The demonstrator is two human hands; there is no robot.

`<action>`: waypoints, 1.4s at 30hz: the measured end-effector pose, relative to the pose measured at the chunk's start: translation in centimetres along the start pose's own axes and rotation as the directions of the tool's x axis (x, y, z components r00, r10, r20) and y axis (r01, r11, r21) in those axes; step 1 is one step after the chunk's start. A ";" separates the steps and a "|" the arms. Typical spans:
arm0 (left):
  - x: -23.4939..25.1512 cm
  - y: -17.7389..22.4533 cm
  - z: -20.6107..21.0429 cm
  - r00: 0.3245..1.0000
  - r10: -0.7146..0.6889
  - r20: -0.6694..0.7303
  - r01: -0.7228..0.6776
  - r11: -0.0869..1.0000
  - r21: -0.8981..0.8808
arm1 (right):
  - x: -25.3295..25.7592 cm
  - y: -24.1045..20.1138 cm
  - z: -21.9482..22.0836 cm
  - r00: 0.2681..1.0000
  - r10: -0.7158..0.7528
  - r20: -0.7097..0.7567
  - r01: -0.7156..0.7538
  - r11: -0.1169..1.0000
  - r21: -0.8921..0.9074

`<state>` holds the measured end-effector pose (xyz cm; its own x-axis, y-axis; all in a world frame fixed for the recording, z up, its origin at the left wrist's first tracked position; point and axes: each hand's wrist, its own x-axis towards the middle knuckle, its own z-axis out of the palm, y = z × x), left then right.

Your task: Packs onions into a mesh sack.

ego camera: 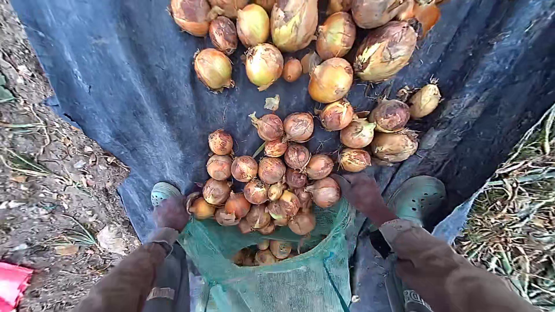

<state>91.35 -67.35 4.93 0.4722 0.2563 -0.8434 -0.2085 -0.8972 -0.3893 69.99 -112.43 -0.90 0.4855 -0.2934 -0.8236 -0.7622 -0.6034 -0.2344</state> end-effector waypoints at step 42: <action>13.0 27.2 -45.6 0.365 0.837 -0.407 -0.634 -0.096 -0.768 | 26.5 -16.8 -28.8 0.884 -0.364 -0.292 0.432 0.398 0.809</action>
<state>130.86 -104.84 0.19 0.3461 -0.8040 -0.4836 0.3784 -0.3520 0.8561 107.99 -131.43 -3.97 0.8322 -0.2562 -0.4917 -0.4405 0.2331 -0.8670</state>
